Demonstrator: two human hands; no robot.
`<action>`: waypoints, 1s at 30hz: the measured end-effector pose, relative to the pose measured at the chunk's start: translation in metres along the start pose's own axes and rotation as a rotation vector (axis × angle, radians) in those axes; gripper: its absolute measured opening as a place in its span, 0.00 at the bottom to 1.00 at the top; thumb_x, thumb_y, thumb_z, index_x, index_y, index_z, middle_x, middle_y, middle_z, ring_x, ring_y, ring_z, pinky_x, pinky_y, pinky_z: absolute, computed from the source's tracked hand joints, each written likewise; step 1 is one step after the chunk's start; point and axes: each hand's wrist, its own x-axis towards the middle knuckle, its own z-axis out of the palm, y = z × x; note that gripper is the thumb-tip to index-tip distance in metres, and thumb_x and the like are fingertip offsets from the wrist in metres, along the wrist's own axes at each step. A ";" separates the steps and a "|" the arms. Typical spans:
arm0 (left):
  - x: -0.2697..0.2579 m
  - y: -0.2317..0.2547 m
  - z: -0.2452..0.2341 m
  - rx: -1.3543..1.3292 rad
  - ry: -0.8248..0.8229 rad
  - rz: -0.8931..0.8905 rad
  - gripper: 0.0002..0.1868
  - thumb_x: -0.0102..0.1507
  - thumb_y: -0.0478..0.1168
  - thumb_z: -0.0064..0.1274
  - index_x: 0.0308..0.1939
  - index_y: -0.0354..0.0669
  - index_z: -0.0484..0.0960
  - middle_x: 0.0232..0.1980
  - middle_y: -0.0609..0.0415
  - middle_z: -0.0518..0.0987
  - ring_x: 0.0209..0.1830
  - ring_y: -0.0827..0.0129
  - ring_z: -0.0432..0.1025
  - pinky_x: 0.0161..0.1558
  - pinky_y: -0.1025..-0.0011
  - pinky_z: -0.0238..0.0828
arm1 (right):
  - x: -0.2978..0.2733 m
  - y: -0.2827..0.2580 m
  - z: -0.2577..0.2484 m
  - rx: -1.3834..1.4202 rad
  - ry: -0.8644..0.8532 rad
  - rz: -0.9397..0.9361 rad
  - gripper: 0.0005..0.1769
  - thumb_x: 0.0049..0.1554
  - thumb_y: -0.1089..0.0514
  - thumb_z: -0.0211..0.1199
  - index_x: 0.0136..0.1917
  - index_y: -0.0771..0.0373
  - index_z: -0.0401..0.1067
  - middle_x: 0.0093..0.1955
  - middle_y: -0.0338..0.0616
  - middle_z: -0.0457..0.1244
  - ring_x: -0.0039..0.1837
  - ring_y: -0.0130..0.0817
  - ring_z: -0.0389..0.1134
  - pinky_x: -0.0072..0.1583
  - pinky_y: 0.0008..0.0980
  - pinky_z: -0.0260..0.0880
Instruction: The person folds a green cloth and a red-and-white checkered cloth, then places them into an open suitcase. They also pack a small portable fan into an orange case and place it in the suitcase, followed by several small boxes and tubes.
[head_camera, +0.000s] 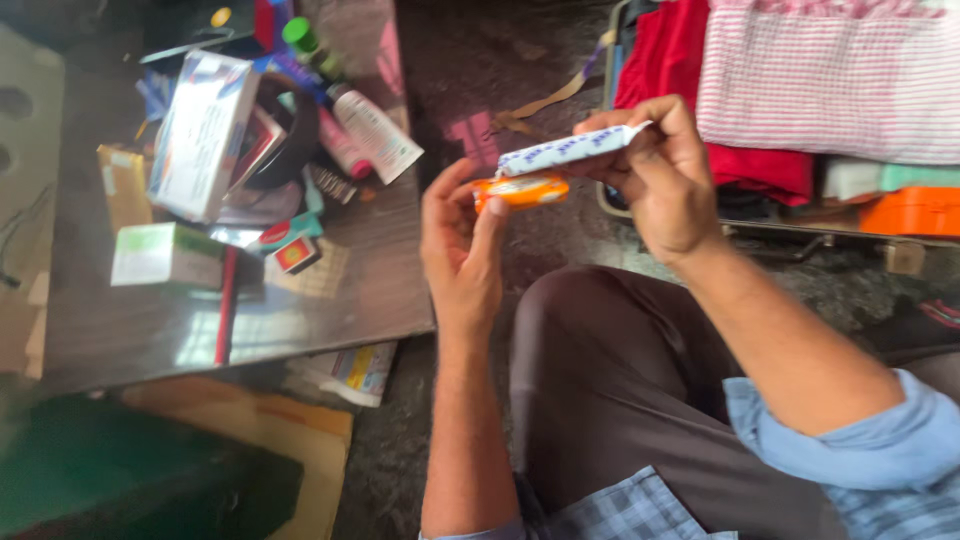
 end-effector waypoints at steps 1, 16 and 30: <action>0.001 -0.009 0.016 -0.039 -0.026 -0.031 0.21 0.71 0.34 0.56 0.67 0.34 0.71 0.52 0.55 0.77 0.50 0.76 0.72 0.54 0.77 0.71 | -0.006 -0.010 -0.014 -0.021 0.005 -0.006 0.08 0.73 0.56 0.53 0.60 0.57 0.57 0.66 0.53 0.65 0.68 0.45 0.70 0.69 0.51 0.75; -0.019 -0.143 0.253 -0.076 -0.551 -0.343 0.18 0.69 0.35 0.56 0.62 0.33 0.77 0.37 0.59 0.71 0.34 0.80 0.69 0.36 0.80 0.68 | -0.095 -0.141 -0.229 -0.197 0.261 0.119 0.10 0.73 0.53 0.52 0.60 0.62 0.67 0.59 0.44 0.64 0.64 0.36 0.65 0.66 0.45 0.69; -0.045 -0.238 0.302 0.076 -0.496 -0.500 0.19 0.67 0.39 0.58 0.58 0.31 0.80 0.39 0.55 0.81 0.34 0.80 0.73 0.34 0.79 0.70 | -0.094 -0.161 -0.269 -1.626 0.024 0.410 0.29 0.45 0.62 0.71 0.61 0.55 0.74 0.58 0.43 0.68 0.53 0.47 0.71 0.53 0.46 0.71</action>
